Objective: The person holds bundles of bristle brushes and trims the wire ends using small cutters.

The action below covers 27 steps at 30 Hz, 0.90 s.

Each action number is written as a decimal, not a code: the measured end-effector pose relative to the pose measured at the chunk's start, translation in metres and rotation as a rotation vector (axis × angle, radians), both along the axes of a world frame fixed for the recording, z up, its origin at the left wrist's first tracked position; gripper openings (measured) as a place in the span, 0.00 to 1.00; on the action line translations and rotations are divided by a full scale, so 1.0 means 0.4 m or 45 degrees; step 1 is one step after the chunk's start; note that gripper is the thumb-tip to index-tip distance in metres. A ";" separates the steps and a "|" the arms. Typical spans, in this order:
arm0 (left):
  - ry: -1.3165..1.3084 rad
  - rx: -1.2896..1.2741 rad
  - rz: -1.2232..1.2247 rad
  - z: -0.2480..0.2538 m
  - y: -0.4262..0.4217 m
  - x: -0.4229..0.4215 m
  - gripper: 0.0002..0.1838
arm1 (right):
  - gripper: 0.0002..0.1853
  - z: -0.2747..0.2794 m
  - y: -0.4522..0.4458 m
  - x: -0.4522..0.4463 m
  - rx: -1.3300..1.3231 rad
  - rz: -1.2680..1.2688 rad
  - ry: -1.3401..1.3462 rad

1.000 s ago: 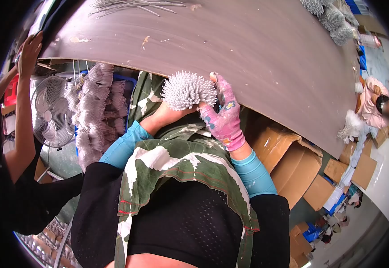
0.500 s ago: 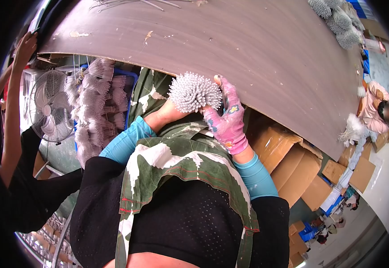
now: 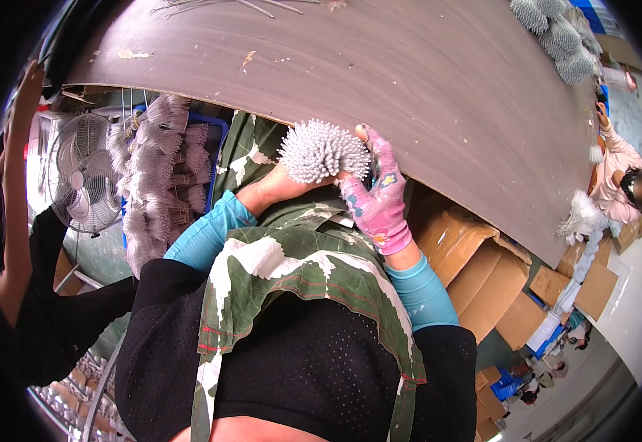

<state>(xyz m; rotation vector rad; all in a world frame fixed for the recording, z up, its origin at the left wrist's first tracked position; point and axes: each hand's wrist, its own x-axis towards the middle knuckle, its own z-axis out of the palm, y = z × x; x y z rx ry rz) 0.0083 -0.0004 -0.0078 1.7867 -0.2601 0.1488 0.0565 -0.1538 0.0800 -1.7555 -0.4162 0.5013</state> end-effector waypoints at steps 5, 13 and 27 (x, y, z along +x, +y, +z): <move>0.073 -0.074 0.020 -0.002 -0.004 -0.007 0.26 | 0.32 0.004 0.001 0.005 0.025 0.012 -0.006; 0.041 0.050 0.031 0.002 -0.004 -0.004 0.26 | 0.33 0.018 -0.002 0.007 0.104 0.039 0.114; 0.000 0.063 0.052 -0.021 -0.010 0.001 0.22 | 0.13 0.086 -0.023 0.079 0.114 -0.019 0.226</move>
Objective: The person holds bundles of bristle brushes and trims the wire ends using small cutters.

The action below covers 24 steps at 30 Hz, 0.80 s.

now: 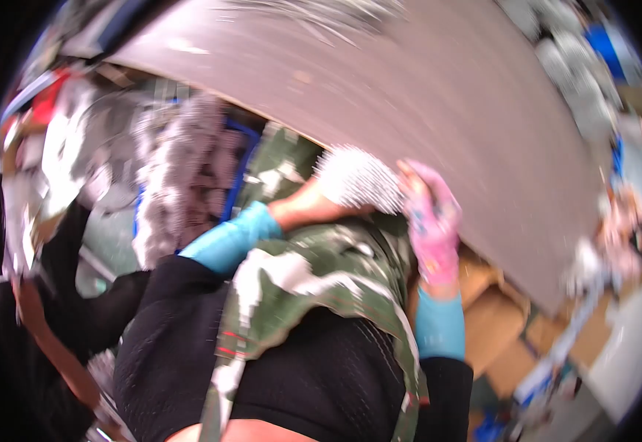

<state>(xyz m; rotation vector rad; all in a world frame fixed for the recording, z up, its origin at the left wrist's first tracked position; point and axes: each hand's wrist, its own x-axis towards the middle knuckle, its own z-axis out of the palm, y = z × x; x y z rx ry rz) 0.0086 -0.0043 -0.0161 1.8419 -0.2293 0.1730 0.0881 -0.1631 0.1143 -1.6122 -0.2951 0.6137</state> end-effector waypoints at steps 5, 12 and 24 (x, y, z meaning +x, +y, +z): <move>0.320 -0.588 0.085 -0.003 -0.028 -0.033 0.25 | 0.15 -0.009 0.056 0.066 0.034 0.001 -0.198; 0.299 -0.538 0.398 0.021 -0.057 -0.011 0.22 | 0.16 0.207 0.153 0.265 0.874 0.174 0.198; 0.585 -0.331 0.619 0.011 -0.060 0.006 0.21 | 0.22 0.298 0.311 0.371 2.259 1.374 -0.528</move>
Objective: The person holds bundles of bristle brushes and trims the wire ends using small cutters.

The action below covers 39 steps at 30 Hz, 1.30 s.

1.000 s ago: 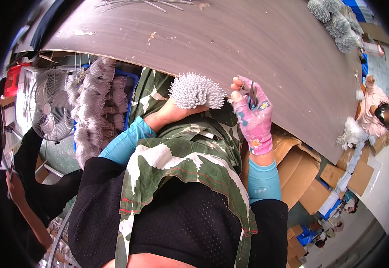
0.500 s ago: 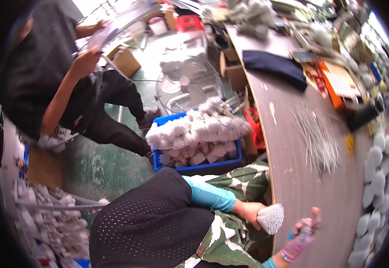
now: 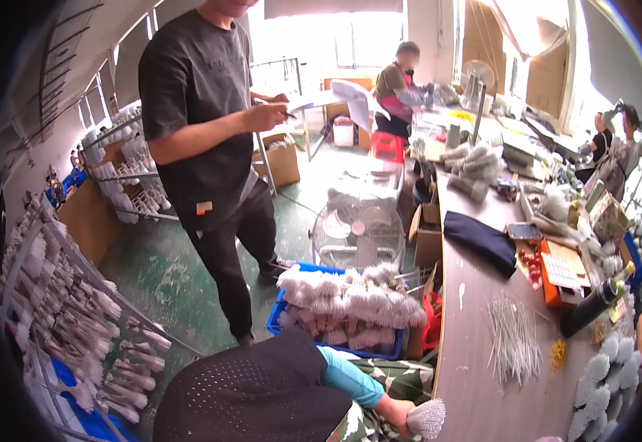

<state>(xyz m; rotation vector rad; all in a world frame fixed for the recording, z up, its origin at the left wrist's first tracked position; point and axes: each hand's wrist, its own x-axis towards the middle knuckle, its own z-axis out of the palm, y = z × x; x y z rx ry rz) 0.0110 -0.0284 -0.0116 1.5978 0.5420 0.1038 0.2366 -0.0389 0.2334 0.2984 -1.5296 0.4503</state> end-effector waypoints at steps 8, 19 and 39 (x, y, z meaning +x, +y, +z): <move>0.077 -0.141 -0.025 0.046 0.002 0.085 0.22 | 0.27 0.063 -0.155 -0.229 -1.130 -0.923 0.243; 0.217 -0.195 -0.079 0.145 0.004 -0.043 0.21 | 0.20 -0.009 -0.141 -0.178 -1.246 -0.921 0.233; -0.150 -0.060 -0.044 -0.018 -0.006 -0.032 0.24 | 0.14 0.165 -0.412 -0.219 -0.498 -1.146 0.408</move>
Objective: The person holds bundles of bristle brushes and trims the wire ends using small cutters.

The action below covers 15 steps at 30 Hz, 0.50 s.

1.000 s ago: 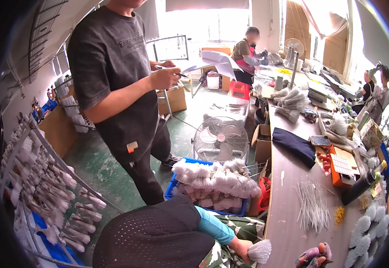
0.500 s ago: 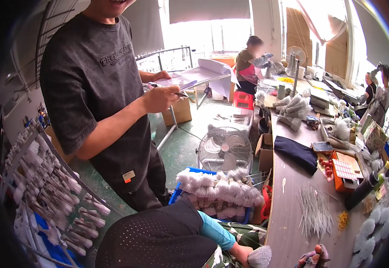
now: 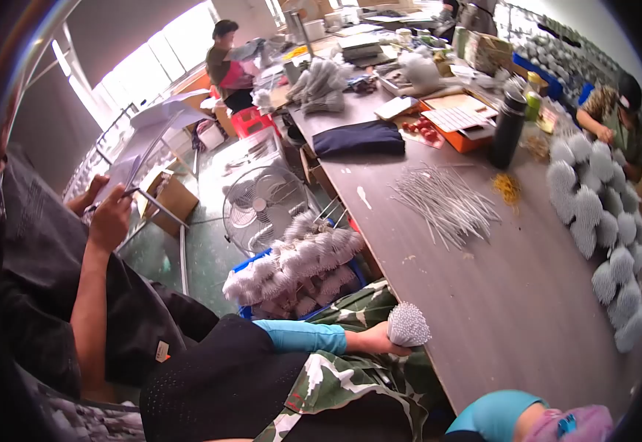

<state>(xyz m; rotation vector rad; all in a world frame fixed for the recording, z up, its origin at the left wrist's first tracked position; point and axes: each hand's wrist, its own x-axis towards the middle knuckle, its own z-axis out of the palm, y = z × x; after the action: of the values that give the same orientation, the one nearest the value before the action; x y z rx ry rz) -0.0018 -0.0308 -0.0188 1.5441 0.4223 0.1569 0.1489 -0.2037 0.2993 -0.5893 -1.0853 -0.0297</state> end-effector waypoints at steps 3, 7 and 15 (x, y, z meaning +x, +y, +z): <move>0.042 0.036 -0.002 0.007 -0.004 0.005 0.23 | 0.14 0.012 0.055 -0.020 0.277 0.261 -0.337; 0.159 -0.053 -0.072 0.044 0.003 0.005 0.24 | 0.18 -0.212 0.073 -0.051 -0.805 -0.159 0.272; -0.217 0.353 -0.137 0.054 0.026 -0.006 0.25 | 0.18 -0.404 0.089 -0.097 -1.367 -0.334 0.635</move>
<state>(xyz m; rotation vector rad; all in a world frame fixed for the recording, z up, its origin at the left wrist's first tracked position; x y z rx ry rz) -0.0040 -0.0202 0.0026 1.8049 0.1871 0.2697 0.1102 -0.1681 0.1378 -1.6011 -0.4546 0.4762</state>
